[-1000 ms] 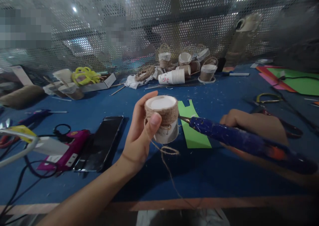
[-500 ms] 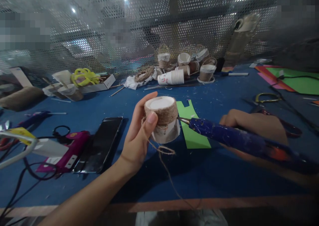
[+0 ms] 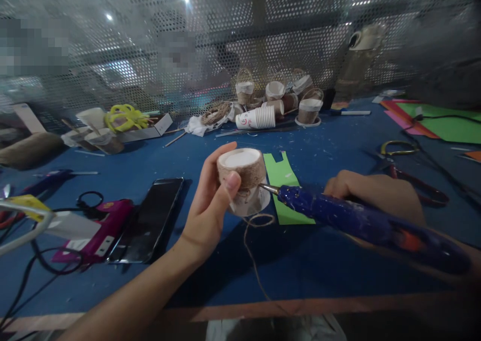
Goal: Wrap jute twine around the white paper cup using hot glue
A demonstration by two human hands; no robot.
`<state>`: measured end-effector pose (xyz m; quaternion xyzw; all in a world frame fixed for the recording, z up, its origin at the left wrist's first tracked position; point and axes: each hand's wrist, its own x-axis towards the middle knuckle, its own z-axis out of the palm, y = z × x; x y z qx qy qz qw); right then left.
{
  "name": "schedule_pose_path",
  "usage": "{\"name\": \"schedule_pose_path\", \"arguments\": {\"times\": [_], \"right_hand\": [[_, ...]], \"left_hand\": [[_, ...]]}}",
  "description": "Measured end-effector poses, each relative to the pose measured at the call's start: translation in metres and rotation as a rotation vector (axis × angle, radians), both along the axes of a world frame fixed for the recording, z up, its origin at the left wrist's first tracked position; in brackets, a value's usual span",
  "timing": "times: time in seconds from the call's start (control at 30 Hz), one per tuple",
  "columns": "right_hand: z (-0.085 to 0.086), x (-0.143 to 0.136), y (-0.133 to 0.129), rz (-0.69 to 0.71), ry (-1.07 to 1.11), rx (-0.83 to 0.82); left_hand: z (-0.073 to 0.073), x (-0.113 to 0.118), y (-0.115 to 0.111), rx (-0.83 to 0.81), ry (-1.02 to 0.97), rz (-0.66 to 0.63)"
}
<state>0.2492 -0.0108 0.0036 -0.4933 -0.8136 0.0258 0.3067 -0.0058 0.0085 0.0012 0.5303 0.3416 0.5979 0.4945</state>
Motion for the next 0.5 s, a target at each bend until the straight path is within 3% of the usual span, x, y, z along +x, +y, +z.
{"name": "schedule_pose_path", "arguments": {"times": [0.13, 0.23, 0.5], "right_hand": [[-0.004, 0.005, 0.005, 0.004, 0.022, 0.034], [-0.006, 0.006, 0.007, 0.085, 0.043, 0.034], [0.003, -0.005, -0.004, 0.066, 0.05, -0.091]], "left_hand": [[0.0, -0.001, 0.0, -0.028, -0.027, -0.009], [-0.002, -0.002, 0.001, -0.005, 0.005, -0.002], [-0.003, -0.001, 0.002, 0.04, 0.074, -0.016]]}}
